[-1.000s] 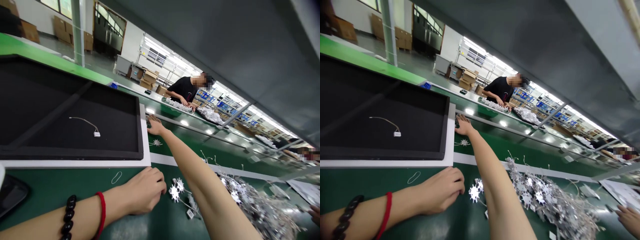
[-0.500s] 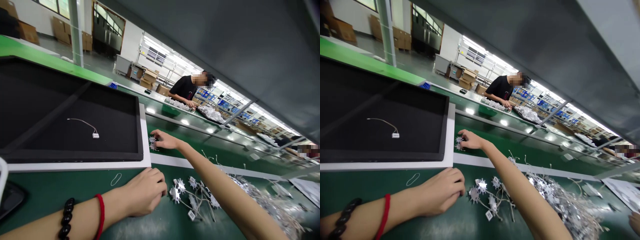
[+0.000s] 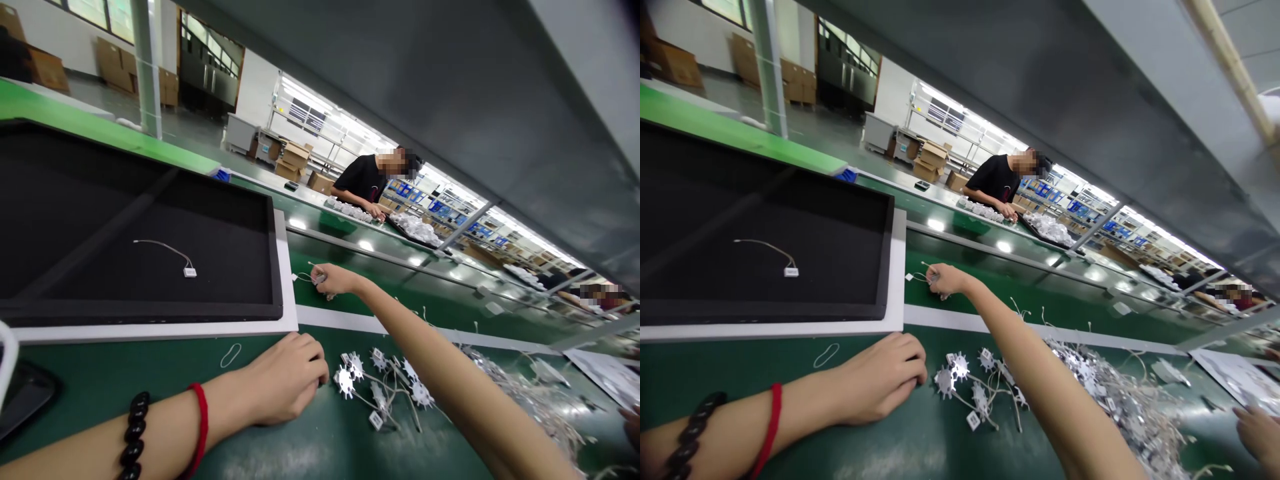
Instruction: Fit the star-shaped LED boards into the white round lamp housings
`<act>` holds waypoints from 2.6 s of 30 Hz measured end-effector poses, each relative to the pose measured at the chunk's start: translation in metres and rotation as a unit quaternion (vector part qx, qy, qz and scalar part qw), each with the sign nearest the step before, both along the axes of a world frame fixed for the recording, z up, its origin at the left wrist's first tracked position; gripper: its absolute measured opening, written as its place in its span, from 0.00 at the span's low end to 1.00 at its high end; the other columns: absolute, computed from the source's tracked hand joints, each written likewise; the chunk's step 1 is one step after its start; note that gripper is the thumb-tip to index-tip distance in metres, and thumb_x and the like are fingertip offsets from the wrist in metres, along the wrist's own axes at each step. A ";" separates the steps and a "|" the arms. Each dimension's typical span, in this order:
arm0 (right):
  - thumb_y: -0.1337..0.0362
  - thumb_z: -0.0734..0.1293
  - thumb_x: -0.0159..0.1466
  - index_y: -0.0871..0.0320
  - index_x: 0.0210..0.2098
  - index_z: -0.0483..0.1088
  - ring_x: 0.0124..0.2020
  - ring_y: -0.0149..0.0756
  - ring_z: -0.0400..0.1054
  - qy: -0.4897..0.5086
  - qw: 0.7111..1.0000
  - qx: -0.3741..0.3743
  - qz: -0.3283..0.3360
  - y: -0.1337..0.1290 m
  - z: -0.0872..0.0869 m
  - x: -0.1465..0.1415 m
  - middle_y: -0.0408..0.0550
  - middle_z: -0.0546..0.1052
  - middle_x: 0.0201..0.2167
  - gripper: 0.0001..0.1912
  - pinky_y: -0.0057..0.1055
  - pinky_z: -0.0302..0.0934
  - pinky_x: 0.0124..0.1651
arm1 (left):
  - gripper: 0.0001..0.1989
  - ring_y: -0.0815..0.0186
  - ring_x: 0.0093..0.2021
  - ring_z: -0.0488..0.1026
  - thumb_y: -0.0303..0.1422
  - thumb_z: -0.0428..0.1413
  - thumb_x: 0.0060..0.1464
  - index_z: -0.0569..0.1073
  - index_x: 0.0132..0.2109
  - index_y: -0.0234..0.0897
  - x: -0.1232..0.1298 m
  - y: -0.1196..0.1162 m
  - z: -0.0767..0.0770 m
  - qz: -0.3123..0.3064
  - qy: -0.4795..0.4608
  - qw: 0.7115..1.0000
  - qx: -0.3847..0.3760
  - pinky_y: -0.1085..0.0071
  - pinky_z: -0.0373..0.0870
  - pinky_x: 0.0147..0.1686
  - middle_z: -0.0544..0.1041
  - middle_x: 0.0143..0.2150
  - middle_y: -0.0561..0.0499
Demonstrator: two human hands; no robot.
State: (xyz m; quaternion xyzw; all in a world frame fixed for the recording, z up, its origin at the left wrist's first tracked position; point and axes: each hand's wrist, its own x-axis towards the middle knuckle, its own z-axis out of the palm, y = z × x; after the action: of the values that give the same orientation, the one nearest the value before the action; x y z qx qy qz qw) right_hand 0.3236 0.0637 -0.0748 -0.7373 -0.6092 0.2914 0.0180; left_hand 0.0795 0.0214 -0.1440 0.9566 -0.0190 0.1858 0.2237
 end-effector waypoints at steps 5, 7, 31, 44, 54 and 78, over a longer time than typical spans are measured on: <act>0.69 0.68 0.67 0.59 0.45 0.66 0.25 0.26 0.68 0.067 0.997 -0.007 -0.047 -0.048 0.038 0.015 0.37 0.69 0.28 0.09 0.26 0.69 0.31 | 0.06 0.59 0.45 0.74 0.24 0.57 0.61 0.77 0.41 0.38 0.000 0.000 -0.002 -0.001 -0.012 1.000 0.000 0.63 0.69 0.46 0.78 0.44 0.49; 0.68 0.67 0.63 0.57 0.43 0.64 0.25 0.27 0.69 0.081 0.995 -0.028 -0.049 -0.073 0.055 0.012 0.37 0.69 0.27 0.10 0.25 0.66 0.30 | 0.06 0.58 0.45 0.74 0.24 0.57 0.61 0.77 0.41 0.38 0.000 0.000 -0.003 -0.001 -0.017 1.000 0.001 0.63 0.69 0.46 0.78 0.44 0.48; 0.69 0.62 0.65 0.61 0.50 0.75 0.35 0.39 0.77 -0.085 0.973 -0.066 -0.202 -0.203 0.077 0.018 0.54 0.81 0.37 0.15 0.31 0.74 0.33 | 0.09 0.59 0.43 0.73 0.21 0.54 0.61 0.76 0.40 0.37 -0.001 0.000 0.002 -0.011 -0.034 0.999 0.000 0.63 0.67 0.43 0.78 0.42 0.48; 0.64 0.57 0.70 0.57 0.46 0.76 0.31 0.40 0.76 -0.161 0.966 0.063 -0.191 -0.201 0.101 0.010 0.52 0.81 0.35 0.16 0.35 0.71 0.33 | 0.10 0.58 0.44 0.74 0.21 0.53 0.61 0.76 0.41 0.37 0.001 0.000 0.001 -0.013 -0.030 0.999 0.004 0.63 0.67 0.44 0.78 0.43 0.47; 0.68 0.59 0.69 0.58 0.50 0.77 0.45 0.49 0.79 -0.257 0.943 0.120 -0.175 -0.189 0.087 0.014 0.56 0.83 0.43 0.17 0.44 0.70 0.51 | 0.10 0.58 0.44 0.74 0.21 0.53 0.62 0.77 0.41 0.37 0.001 0.000 0.002 -0.010 -0.020 1.000 0.004 0.62 0.68 0.44 0.79 0.44 0.47; 0.62 0.61 0.70 0.57 0.37 0.73 0.33 0.35 0.72 -0.201 0.975 0.070 -0.057 -0.172 0.065 -0.036 0.46 0.80 0.34 0.10 0.30 0.59 0.33 | 0.09 0.54 0.46 0.75 0.22 0.53 0.62 0.77 0.42 0.36 0.003 0.000 0.003 -0.014 0.000 1.000 0.002 0.59 0.69 0.46 0.78 0.45 0.46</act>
State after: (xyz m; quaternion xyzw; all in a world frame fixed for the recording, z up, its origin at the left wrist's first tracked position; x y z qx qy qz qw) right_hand 0.2874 -0.1082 -0.0099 -0.8113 -0.5760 0.0927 -0.0363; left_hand 0.0821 0.0213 -0.1412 0.9567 -0.0327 0.1829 0.2243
